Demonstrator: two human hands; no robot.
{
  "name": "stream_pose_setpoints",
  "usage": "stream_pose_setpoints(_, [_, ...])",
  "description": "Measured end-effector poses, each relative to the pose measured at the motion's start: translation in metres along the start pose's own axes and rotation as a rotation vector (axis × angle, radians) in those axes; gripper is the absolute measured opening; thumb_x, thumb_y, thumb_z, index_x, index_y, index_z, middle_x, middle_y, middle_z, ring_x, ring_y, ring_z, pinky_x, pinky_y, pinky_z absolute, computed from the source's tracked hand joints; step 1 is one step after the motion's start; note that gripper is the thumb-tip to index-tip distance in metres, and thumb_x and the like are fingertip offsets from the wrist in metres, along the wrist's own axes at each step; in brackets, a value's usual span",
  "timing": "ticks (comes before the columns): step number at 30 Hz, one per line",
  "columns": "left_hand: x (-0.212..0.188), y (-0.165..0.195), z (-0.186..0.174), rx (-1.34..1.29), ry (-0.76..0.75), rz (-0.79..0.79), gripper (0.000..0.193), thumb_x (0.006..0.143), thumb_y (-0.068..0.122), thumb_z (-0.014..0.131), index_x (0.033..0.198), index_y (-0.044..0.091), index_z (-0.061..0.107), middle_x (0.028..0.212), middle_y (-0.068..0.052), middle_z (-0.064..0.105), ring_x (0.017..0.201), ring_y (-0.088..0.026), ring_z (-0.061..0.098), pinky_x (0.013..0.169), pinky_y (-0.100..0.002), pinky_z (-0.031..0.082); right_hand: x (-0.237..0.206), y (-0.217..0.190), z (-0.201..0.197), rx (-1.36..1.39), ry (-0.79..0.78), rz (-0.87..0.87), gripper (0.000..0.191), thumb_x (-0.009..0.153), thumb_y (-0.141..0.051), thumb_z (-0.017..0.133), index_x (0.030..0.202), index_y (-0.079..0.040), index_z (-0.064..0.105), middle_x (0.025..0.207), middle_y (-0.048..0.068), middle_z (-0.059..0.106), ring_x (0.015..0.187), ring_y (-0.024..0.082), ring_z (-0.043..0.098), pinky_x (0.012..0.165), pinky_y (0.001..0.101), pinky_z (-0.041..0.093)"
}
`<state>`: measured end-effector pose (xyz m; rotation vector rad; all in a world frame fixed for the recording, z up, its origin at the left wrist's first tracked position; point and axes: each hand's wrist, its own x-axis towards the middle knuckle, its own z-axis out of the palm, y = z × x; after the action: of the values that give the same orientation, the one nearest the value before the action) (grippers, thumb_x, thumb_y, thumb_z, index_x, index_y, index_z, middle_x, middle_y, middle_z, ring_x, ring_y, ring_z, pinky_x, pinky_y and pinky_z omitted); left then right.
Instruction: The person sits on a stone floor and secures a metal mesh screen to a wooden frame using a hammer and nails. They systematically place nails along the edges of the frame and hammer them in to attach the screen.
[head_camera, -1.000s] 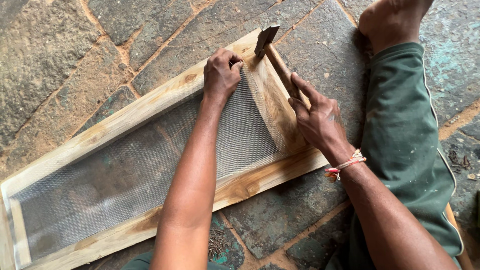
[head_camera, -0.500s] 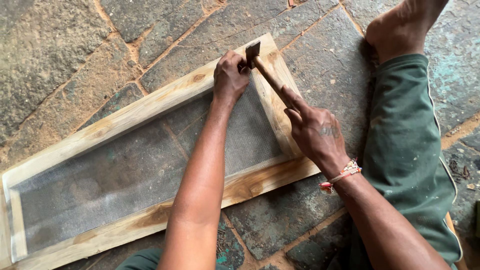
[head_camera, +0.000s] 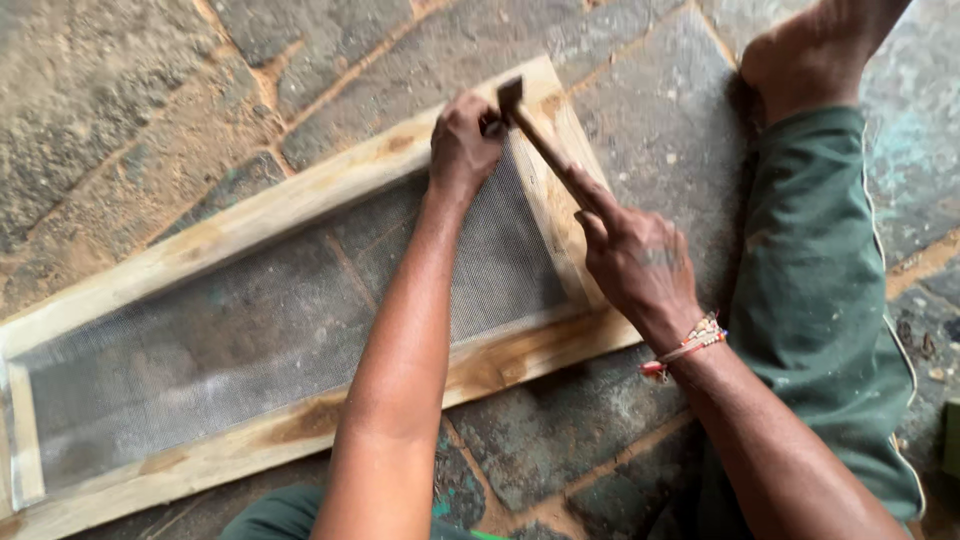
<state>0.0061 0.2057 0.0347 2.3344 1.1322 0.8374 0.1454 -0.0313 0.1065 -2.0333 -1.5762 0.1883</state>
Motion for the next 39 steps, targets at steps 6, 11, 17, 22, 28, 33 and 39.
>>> stream_pose_setpoints(6, [0.023,-0.009,-0.014,-0.028,-0.13,-0.157,0.018,0.078,0.02,0.085,0.093,0.012,0.078,0.101,-0.009,0.075,0.104,-0.024,0.071,0.097,-0.04,0.056,-0.001,0.004,-0.003,0.078,-0.174,0.258,0.051,0.103,-0.029,0.061,0.152,-0.035,0.051,0.068,0.016,0.069,0.048,0.031,0.063,0.049,0.0467,0.052])
stream_pose_setpoints(11, [0.039,-0.011,-0.02,0.044,-0.169,-0.216,0.034,0.07,0.027,0.091,0.096,0.013,0.075,0.1,-0.008,0.074,0.097,-0.022,0.071,0.096,-0.041,0.058,-0.003,-0.003,-0.001,0.212,-0.002,0.129,0.048,0.101,-0.025,0.065,0.148,-0.027,0.055,0.081,0.019,0.074,0.061,0.029,0.073,0.054,0.0436,0.056])
stream_pose_setpoints(17, [0.052,-0.019,-0.023,0.266,-0.14,-0.23,0.056,0.055,0.038,0.099,0.104,0.02,0.078,0.109,-0.007,0.074,0.103,-0.029,0.066,0.091,-0.05,0.052,0.003,-0.021,0.012,0.259,0.151,-0.057,0.048,0.106,-0.02,0.062,0.153,-0.018,0.051,0.097,0.016,0.077,0.068,0.026,0.074,0.058,0.0378,0.06])
stream_pose_setpoints(22, [0.051,-0.017,-0.028,0.17,-0.215,-0.439,0.055,0.058,0.042,0.096,0.108,0.026,0.077,0.11,0.001,0.075,0.098,-0.02,0.07,0.089,-0.044,0.055,0.006,-0.027,0.015,0.276,-0.071,0.334,0.047,0.104,-0.022,0.062,0.15,-0.025,0.054,0.082,0.013,0.078,0.057,0.027,0.073,0.053,0.0406,0.059])
stream_pose_setpoints(28, [0.05,-0.008,-0.037,0.175,-0.239,-0.421,0.048,0.06,0.039,0.096,0.104,0.025,0.081,0.107,-0.001,0.08,0.098,-0.022,0.075,0.092,-0.041,0.059,-0.005,-0.032,0.019,0.404,0.121,0.019,0.05,0.102,-0.007,0.059,0.152,-0.014,0.054,0.124,0.019,0.073,0.1,0.029,0.076,0.08,0.0395,0.065])
stream_pose_setpoints(33, [0.051,-0.015,-0.032,0.178,-0.213,-0.43,0.048,0.062,0.037,0.096,0.106,0.025,0.079,0.107,-0.002,0.078,0.098,-0.023,0.073,0.089,-0.043,0.057,-0.007,-0.033,0.022,0.343,0.068,0.239,0.049,0.101,-0.011,0.063,0.149,-0.018,0.054,0.111,0.023,0.073,0.086,0.035,0.075,0.067,0.0439,0.058])
stream_pose_setpoints(39, [0.049,-0.016,-0.03,0.157,-0.156,-0.372,0.048,0.06,0.034,0.096,0.103,0.025,0.079,0.103,-0.004,0.078,0.097,-0.027,0.073,0.088,-0.046,0.057,-0.007,-0.031,0.024,0.427,0.071,0.286,0.045,0.101,-0.015,0.062,0.145,-0.021,0.055,0.118,0.017,0.071,0.072,0.036,0.075,0.059,0.041,0.057])
